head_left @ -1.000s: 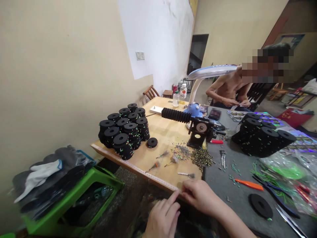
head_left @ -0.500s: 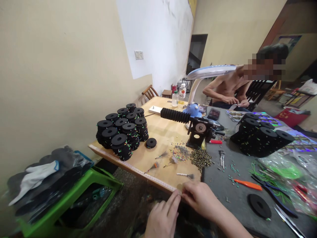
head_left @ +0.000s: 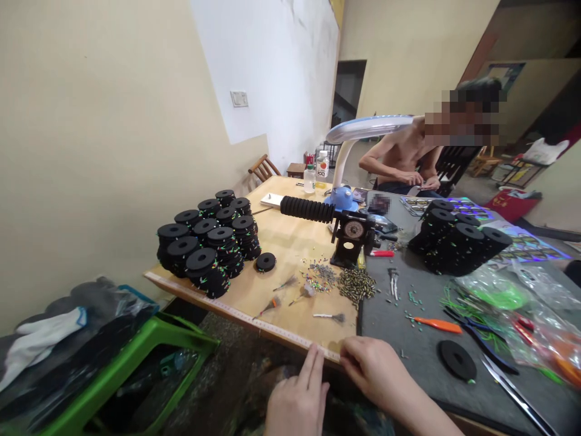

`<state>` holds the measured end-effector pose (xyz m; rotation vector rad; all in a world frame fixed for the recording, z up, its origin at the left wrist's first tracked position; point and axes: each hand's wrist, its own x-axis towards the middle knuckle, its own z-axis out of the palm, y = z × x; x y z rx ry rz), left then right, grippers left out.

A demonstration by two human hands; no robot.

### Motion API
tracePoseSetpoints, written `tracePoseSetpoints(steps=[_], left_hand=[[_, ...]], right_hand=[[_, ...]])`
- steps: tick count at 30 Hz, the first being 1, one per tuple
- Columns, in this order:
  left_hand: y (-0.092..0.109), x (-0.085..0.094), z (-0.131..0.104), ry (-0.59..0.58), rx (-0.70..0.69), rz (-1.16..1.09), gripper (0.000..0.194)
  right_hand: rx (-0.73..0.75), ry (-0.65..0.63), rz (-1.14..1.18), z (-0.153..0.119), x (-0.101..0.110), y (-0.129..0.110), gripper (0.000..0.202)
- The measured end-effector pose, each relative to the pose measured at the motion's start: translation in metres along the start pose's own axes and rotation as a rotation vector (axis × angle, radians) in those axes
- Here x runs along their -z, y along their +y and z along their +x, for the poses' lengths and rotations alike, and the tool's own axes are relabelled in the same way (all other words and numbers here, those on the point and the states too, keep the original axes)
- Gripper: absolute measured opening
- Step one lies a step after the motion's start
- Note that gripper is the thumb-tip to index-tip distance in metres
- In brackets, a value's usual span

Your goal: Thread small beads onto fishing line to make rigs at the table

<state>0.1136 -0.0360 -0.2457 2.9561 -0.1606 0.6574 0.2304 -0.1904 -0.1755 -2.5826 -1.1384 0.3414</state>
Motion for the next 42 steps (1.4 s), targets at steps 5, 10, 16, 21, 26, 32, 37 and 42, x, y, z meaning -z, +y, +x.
tracePoseSetpoints(steps=[5,10,16,21,26,32,37,42], left_hand=[[0.002,0.000,0.003,-0.044,-0.006,0.015,0.044],[0.002,0.001,0.003,-0.069,-0.011,0.025,0.043],[0.003,0.003,0.004,-0.107,-0.011,0.030,0.044],[0.007,0.010,0.007,-0.163,0.023,0.058,0.043],[0.010,0.016,0.011,-0.233,0.034,0.108,0.044],[0.014,0.016,0.013,-0.248,0.036,0.137,0.046],[0.022,0.016,0.014,-0.248,0.114,0.125,0.053],[0.024,0.009,0.013,-0.228,0.180,0.061,0.063]], right_hand=[[-0.089,-0.009,-0.017,-0.009,0.002,-0.001,0.018],[-0.134,0.029,0.019,-0.020,-0.002,0.001,0.020],[-0.156,0.079,-0.001,-0.029,-0.016,0.002,0.021],[-0.150,0.164,-0.020,-0.032,-0.022,0.003,0.018],[-0.128,0.198,-0.064,-0.032,-0.023,0.003,0.016],[-0.129,0.216,-0.086,-0.031,-0.027,0.005,0.016],[-0.117,0.225,-0.080,-0.031,-0.031,0.009,0.017],[-0.086,0.218,-0.081,-0.030,-0.032,0.013,0.018]])
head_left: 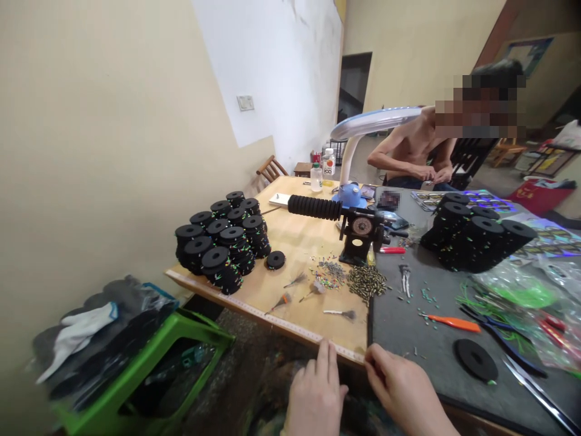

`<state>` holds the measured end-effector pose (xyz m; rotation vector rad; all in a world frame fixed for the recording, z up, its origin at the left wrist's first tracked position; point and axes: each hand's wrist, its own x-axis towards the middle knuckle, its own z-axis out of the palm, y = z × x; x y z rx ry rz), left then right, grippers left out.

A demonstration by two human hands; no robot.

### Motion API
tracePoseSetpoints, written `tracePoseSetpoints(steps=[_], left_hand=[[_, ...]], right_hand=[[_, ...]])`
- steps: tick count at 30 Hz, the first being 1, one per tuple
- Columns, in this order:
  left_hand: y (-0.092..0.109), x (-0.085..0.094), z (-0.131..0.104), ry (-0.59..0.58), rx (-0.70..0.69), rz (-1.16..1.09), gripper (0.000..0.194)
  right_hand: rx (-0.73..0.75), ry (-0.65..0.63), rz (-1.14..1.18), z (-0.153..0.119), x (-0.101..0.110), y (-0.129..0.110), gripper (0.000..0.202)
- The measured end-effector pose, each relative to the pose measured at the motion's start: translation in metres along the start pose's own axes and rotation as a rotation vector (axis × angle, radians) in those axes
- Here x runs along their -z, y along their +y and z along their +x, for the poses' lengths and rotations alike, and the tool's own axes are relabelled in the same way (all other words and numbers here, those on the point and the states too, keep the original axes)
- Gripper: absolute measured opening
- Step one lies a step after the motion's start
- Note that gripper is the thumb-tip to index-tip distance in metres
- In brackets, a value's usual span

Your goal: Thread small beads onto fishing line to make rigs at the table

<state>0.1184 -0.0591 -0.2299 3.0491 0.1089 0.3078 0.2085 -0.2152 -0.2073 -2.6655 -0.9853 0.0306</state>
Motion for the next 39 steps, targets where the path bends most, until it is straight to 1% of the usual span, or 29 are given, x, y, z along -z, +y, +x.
tracePoseSetpoints(steps=[2,5,10,17,20,24,28,32,39], left_hand=[[-0.002,-0.002,-0.001,0.018,0.009,-0.036,0.067],[-0.007,-0.002,-0.003,0.024,0.035,-0.083,0.067],[-0.023,0.006,-0.004,-0.042,0.045,-0.100,0.068],[-0.043,0.007,-0.004,-0.070,0.041,-0.091,0.072],[-0.050,0.008,-0.005,-0.081,0.056,-0.095,0.070],[-0.061,0.014,-0.003,-0.109,0.024,-0.135,0.065],[-0.073,0.019,-0.001,-0.096,0.036,-0.156,0.059],[-0.079,0.020,-0.002,-0.089,0.047,-0.147,0.059],[-0.084,0.019,-0.003,-0.068,0.046,-0.123,0.059]], right_hand=[[0.004,-0.001,-0.015,0.001,0.000,0.001,0.018],[0.012,0.007,-0.021,0.002,0.001,0.000,0.018],[0.015,0.023,-0.012,0.006,0.003,-0.004,0.019],[0.052,0.017,0.027,0.017,0.001,-0.015,0.020],[0.066,0.022,0.035,0.025,-0.003,-0.020,0.020],[0.076,0.035,0.072,0.036,-0.005,-0.027,0.020],[0.086,0.027,0.101,0.042,-0.007,-0.032,0.021],[0.092,0.021,0.113,0.045,-0.009,-0.035,0.022],[0.093,0.023,0.121,0.048,-0.011,-0.038,0.019]])
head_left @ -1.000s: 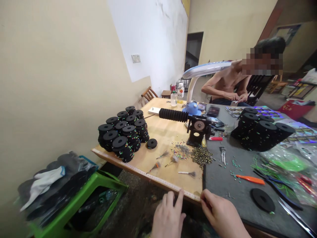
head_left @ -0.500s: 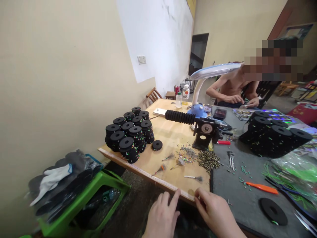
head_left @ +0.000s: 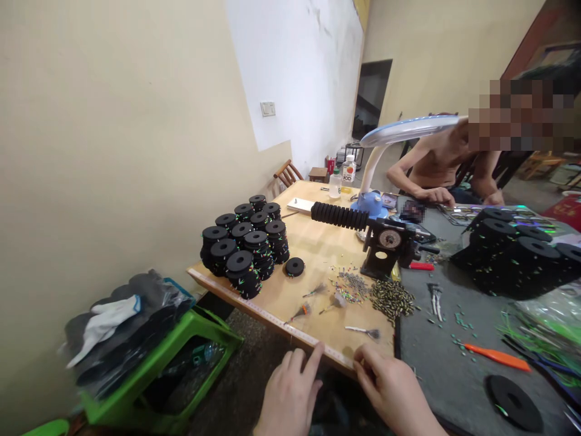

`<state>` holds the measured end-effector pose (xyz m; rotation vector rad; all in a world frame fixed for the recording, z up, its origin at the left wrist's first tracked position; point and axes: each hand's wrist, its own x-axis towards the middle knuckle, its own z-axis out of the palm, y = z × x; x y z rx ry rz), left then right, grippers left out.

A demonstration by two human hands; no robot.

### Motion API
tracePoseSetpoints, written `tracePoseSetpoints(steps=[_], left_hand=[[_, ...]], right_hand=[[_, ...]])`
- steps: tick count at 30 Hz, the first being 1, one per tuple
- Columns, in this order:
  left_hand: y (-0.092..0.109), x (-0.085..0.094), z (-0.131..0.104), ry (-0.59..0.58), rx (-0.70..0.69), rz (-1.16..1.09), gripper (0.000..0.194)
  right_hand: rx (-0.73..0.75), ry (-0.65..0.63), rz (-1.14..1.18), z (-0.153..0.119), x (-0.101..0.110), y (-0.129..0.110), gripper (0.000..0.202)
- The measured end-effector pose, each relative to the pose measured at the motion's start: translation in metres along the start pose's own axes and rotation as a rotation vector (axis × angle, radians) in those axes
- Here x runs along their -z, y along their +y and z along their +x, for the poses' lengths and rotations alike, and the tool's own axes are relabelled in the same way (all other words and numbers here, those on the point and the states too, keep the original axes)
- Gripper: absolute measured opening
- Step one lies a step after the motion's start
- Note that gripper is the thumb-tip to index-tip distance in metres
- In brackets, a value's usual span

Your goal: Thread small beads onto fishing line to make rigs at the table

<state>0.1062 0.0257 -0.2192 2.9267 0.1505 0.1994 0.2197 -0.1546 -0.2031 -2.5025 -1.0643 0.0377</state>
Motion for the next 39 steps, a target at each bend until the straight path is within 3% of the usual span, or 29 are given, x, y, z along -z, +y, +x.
tracePoseSetpoints(steps=[4,10,16,39], left_hand=[[-0.005,0.002,0.002,0.007,-0.010,0.003,0.058],[-0.024,0.004,0.008,0.001,-0.136,0.043,0.054],[-0.041,0.007,0.014,-0.070,-0.239,0.054,0.061],[-0.044,0.008,0.011,-0.040,-0.172,0.047,0.048]], right_hand=[[-0.016,-0.008,0.000,-0.001,-0.001,0.001,0.018],[0.015,-0.011,0.025,-0.003,-0.003,0.002,0.021],[0.029,0.000,0.020,-0.002,-0.001,-0.002,0.024],[0.028,0.006,0.023,0.003,-0.005,-0.005,0.018]])
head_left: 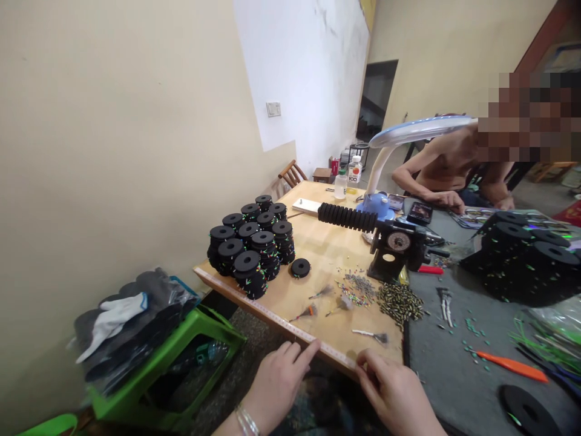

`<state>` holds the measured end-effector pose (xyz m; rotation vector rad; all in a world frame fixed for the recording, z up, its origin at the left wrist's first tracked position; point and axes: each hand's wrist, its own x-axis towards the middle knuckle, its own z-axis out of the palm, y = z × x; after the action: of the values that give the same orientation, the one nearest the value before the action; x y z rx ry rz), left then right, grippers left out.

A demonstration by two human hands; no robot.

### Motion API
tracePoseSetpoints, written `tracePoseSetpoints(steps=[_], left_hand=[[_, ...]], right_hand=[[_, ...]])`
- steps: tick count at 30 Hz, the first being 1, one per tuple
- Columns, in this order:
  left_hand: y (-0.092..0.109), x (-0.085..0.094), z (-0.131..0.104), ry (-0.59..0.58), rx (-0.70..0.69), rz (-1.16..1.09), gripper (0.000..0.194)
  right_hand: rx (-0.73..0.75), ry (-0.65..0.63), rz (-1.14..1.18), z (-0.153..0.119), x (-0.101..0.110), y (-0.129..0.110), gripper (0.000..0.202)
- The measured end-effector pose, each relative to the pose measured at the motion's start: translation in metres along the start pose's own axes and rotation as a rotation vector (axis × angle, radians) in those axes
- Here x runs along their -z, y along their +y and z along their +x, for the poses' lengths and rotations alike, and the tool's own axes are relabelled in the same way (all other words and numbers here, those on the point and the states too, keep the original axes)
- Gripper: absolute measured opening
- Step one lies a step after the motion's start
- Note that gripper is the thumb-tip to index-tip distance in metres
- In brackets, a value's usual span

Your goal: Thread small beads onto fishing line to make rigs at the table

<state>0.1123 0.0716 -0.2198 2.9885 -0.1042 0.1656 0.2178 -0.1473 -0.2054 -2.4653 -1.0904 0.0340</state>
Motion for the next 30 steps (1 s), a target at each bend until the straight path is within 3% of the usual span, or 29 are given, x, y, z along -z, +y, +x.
tracePoseSetpoints(steps=[12,30], left_hand=[[-0.020,0.004,-0.001,-0.056,-0.065,0.138,0.062],[-0.022,-0.006,-0.006,-0.084,-0.018,0.176,0.066]], right_hand=[[0.037,-0.004,0.012,0.008,-0.001,-0.006,0.023],[0.091,0.059,0.035,0.008,-0.011,-0.001,0.020]])
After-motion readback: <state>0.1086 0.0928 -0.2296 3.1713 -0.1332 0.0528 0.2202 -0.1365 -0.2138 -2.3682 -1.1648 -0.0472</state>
